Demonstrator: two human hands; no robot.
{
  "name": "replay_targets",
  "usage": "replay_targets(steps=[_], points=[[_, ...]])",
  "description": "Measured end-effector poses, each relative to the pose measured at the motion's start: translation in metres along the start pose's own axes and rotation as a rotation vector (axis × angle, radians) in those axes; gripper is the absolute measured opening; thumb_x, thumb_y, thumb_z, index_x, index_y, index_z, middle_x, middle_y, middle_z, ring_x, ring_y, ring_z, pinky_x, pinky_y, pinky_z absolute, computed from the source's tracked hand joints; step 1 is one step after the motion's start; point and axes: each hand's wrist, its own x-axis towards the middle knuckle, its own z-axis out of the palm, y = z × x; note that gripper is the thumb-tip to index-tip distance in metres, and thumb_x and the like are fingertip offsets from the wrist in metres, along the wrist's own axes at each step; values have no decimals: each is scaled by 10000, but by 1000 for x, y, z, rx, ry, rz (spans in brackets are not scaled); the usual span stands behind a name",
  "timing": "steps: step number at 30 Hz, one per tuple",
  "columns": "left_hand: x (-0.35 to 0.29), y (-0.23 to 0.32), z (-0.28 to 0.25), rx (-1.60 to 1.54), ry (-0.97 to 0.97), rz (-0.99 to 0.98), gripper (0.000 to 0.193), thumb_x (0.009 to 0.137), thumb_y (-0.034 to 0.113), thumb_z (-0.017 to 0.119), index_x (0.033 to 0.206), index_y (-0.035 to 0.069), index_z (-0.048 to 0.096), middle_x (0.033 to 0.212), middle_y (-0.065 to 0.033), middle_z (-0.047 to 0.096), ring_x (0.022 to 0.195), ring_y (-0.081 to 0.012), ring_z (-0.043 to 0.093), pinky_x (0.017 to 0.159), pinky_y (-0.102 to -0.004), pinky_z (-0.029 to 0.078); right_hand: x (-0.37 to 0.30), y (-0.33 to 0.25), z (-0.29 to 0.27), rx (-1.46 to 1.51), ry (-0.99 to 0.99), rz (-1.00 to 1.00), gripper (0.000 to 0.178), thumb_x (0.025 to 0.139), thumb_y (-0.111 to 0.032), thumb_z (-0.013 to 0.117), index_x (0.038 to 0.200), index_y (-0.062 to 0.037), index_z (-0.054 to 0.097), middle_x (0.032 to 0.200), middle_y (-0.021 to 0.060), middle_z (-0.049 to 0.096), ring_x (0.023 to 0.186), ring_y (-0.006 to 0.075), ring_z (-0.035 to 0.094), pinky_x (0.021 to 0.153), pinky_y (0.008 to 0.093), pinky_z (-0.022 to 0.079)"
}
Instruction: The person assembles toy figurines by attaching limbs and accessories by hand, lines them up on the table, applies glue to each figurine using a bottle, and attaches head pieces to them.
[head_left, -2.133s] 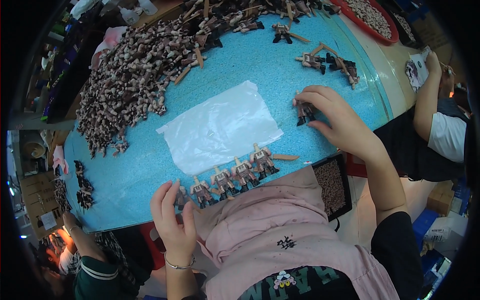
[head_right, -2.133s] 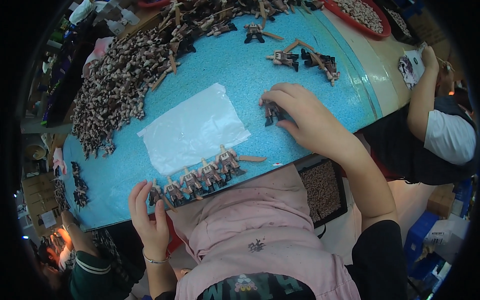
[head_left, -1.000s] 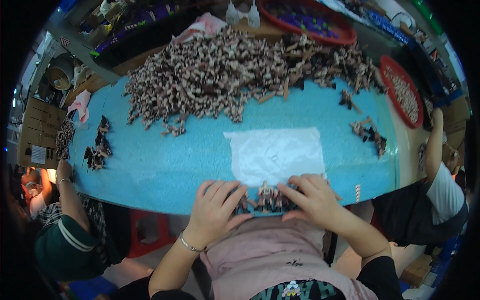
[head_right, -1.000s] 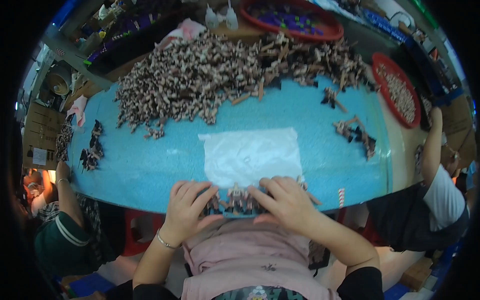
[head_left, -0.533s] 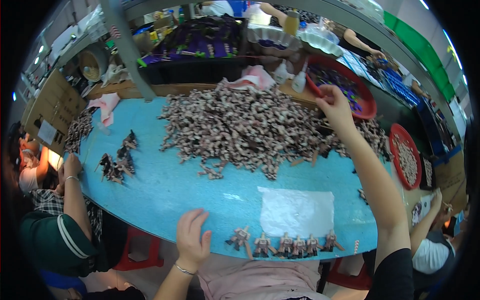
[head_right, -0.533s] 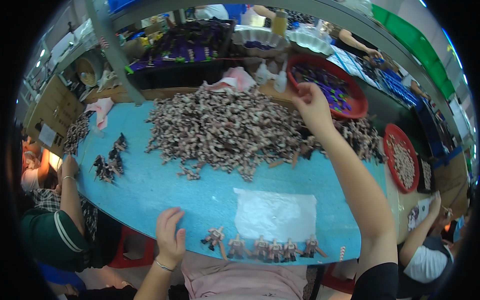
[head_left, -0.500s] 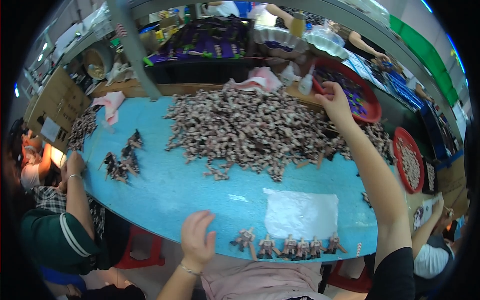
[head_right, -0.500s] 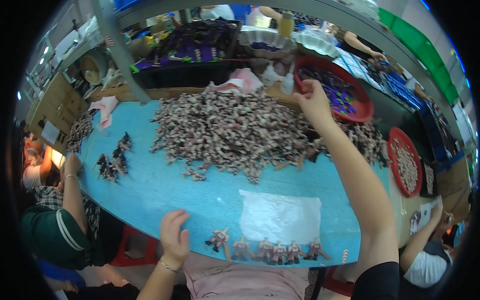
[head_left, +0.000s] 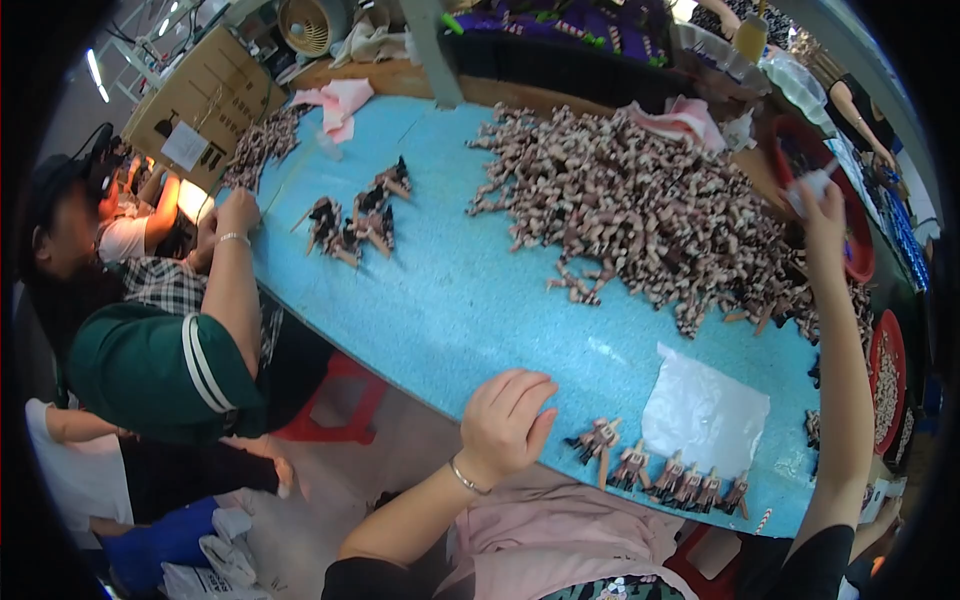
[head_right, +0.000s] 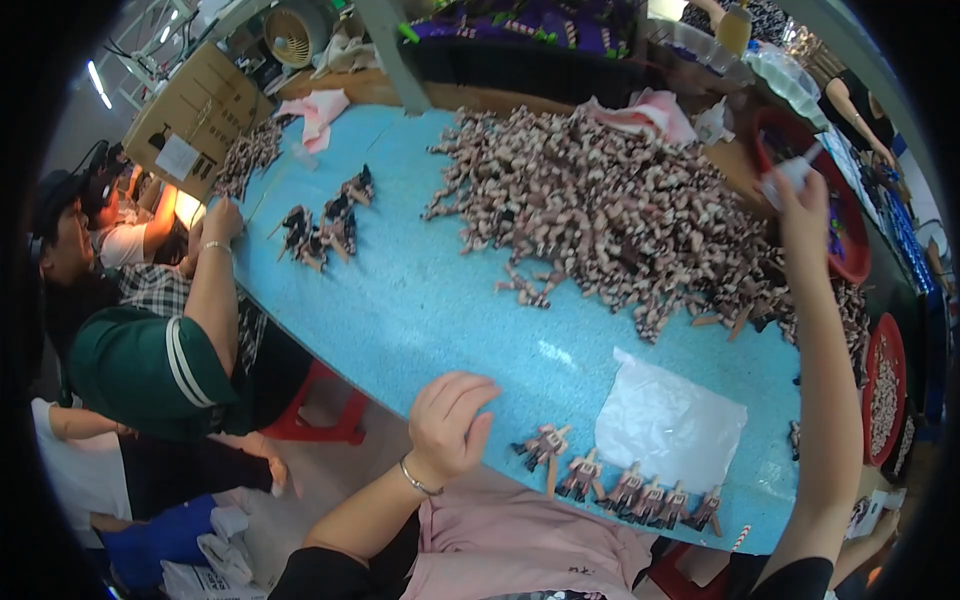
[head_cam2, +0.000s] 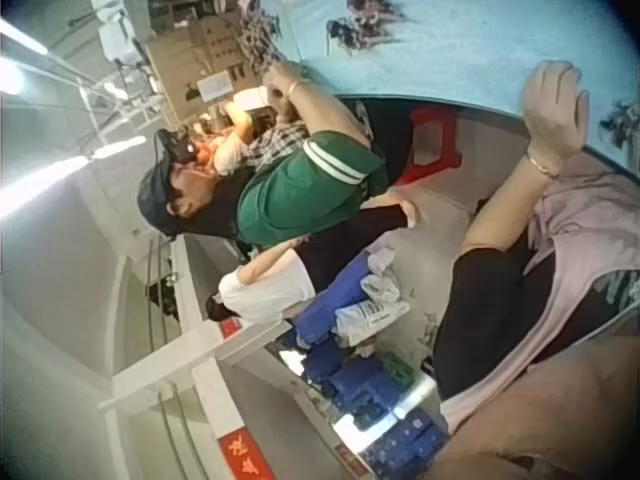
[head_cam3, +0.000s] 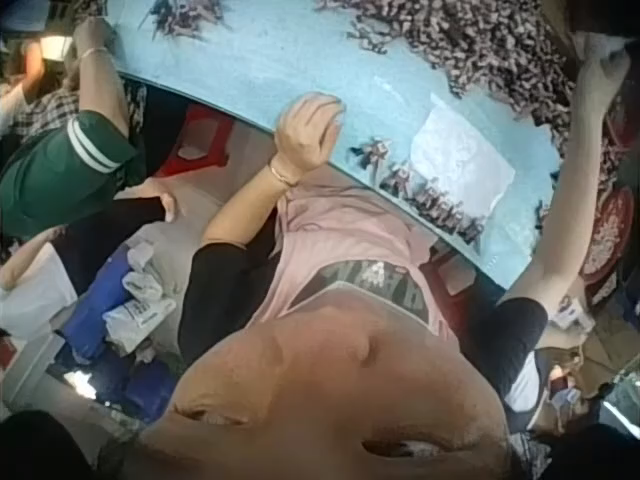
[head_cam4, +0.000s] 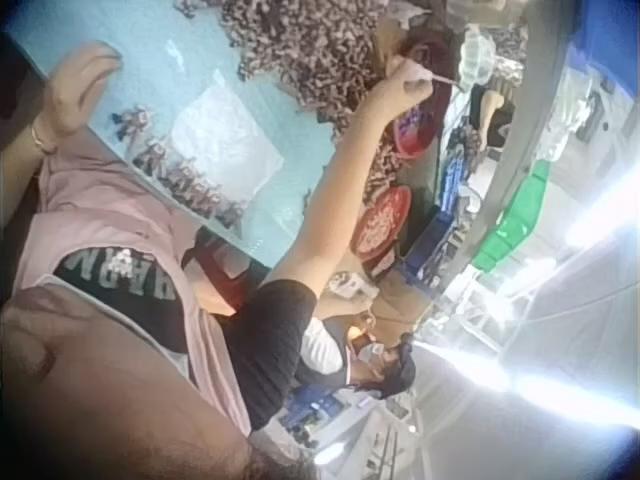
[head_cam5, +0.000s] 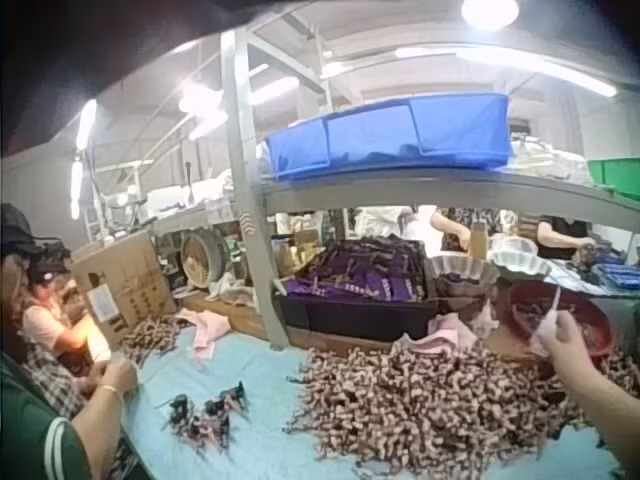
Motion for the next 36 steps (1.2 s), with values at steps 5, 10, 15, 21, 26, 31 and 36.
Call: replay_targets(steps=[5,10,15,21,26,31,36], points=[[-8,-5,0,-21,-19,32,191,796,142,617,956,38,626,964,-106,618,887,-306,595,748,-388,478,-155,-91,-37,190,-168,344,384,930,-254,556,1234,-23,515,849,32,599,672,70,537,588,178,403],[-1,-11,8,-25,48,80,139,840,135,577,902,25,636,908,-129,626,825,-320,596,720,-393,482,-260,-110,-49,295,-182,634,417,862,-283,641,1159,-3,554,723,-6,543,565,35,438,492,168,307],[3,-11,14,-18,103,117,137,857,116,545,851,8,628,851,-125,634,786,-306,599,689,-374,475,-297,-128,-27,412,-181,668,321,769,-226,723,966,-32,561,788,-13,579,636,33,487,550,163,356],[-1,-8,18,-14,107,108,134,853,100,535,829,6,628,835,-117,638,769,-291,599,673,-365,475,-305,-135,7,391,-110,583,261,786,-147,716,963,-17,576,838,10,599,725,49,530,650,187,419],[-3,-9,17,-28,108,120,136,847,88,535,811,1,633,812,-118,639,742,-285,602,656,-359,478,-311,-140,13,264,-137,416,197,835,-127,672,946,3,576,839,38,614,729,61,538,636,198,420],[-4,-8,14,-35,66,71,229,892,100,467,808,-27,638,824,-143,650,787,-290,608,726,-356,472,-309,-144,18,192,-325,319,149,822,-47,658,934,10,577,797,54,616,666,70,546,575,201,411],[-1,-11,17,-37,118,131,137,834,68,535,783,-6,638,779,-121,639,707,-276,601,629,-348,479,-308,-144,25,171,-378,305,142,803,-25,672,914,6,591,798,58,626,652,73,566,564,193,416]])
